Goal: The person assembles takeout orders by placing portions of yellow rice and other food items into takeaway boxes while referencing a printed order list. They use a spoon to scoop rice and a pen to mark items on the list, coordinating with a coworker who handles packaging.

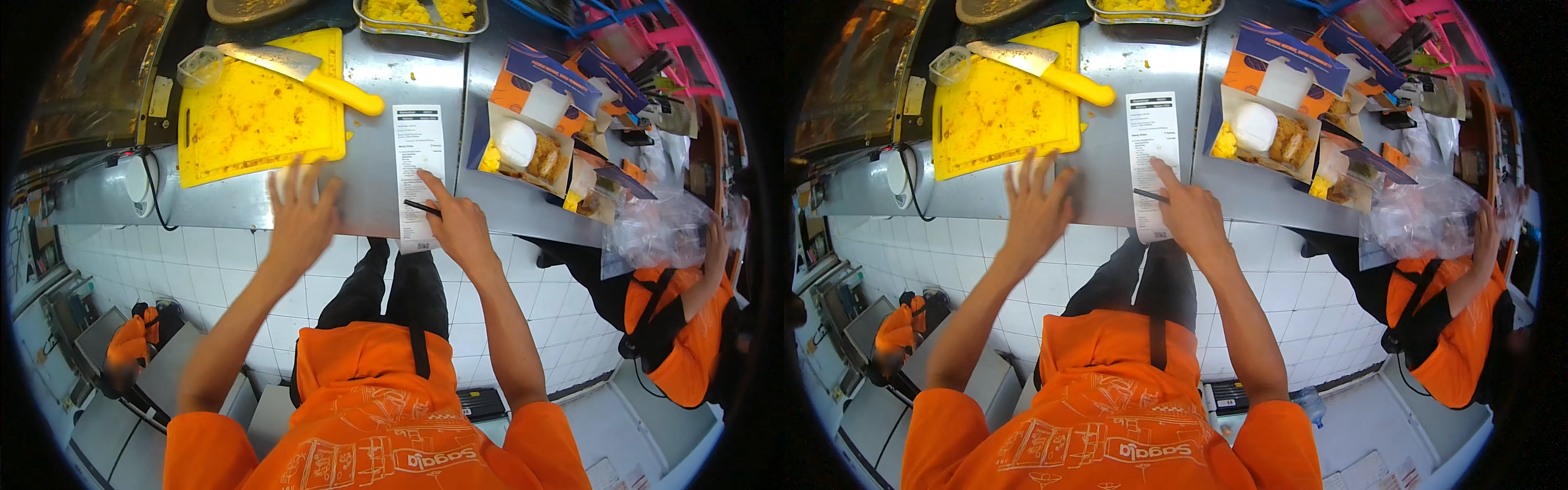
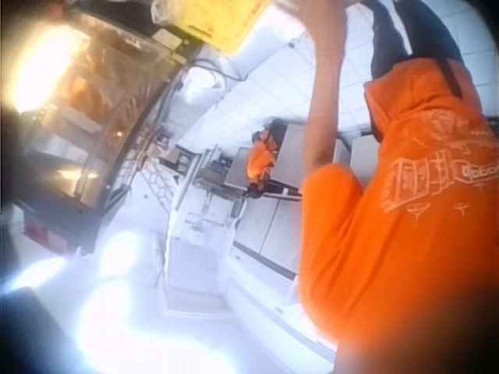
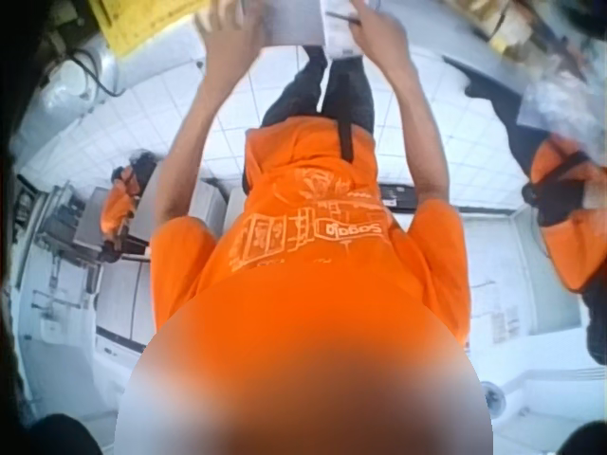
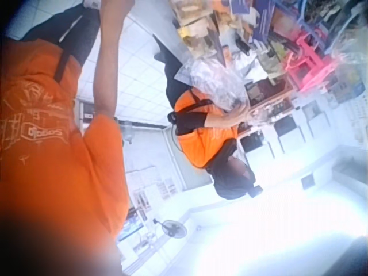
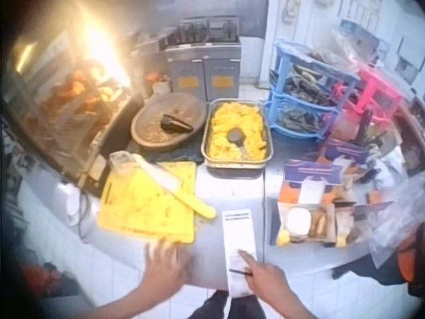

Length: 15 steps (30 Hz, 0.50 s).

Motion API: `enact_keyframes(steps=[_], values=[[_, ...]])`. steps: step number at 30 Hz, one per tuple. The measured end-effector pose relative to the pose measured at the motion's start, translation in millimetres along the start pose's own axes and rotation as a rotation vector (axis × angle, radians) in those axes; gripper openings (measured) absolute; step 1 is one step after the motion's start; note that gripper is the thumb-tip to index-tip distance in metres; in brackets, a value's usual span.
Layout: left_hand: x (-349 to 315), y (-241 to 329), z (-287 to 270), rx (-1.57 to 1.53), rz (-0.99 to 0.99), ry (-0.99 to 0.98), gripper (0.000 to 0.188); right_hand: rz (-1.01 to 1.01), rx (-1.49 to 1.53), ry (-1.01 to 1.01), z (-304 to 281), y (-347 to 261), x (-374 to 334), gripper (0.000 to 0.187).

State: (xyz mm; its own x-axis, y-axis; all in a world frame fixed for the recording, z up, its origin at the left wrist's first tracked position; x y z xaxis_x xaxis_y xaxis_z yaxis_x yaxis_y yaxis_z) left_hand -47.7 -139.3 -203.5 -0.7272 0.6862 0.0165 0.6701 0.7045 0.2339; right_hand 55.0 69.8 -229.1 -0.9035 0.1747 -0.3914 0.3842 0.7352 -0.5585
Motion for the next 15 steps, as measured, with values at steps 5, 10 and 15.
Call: enact_keyframes(steps=[5, 10, 15], values=[[28, 55, 41, -0.518, 0.041, 0.05, 0.051, -0.021, 0.091, 0.01, -7, -2, 3, 0.059], [60, 52, 57, -0.347, -0.018, 0.088, 0.058, -0.169, 0.206, 0.145, -28, -11, 2, 0.036], [59, 49, 53, -0.425, -0.043, 0.078, 0.062, -0.188, 0.681, 0.467, -37, -6, 10, 0.038]])
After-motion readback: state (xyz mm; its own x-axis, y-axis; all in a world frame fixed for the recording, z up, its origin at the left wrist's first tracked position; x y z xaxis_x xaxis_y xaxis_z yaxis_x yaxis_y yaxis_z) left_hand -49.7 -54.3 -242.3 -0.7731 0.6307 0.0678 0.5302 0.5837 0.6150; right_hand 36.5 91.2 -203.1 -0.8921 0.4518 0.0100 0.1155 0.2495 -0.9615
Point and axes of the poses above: each hand's wrist, its own x-axis towards the middle knuckle, its own z-axis out of the palm, y = z × x, the point moved 6 cm from there along x, towards the middle knuckle, and after that the axes turned 8 degrees about -z, right-handed, at the moved point
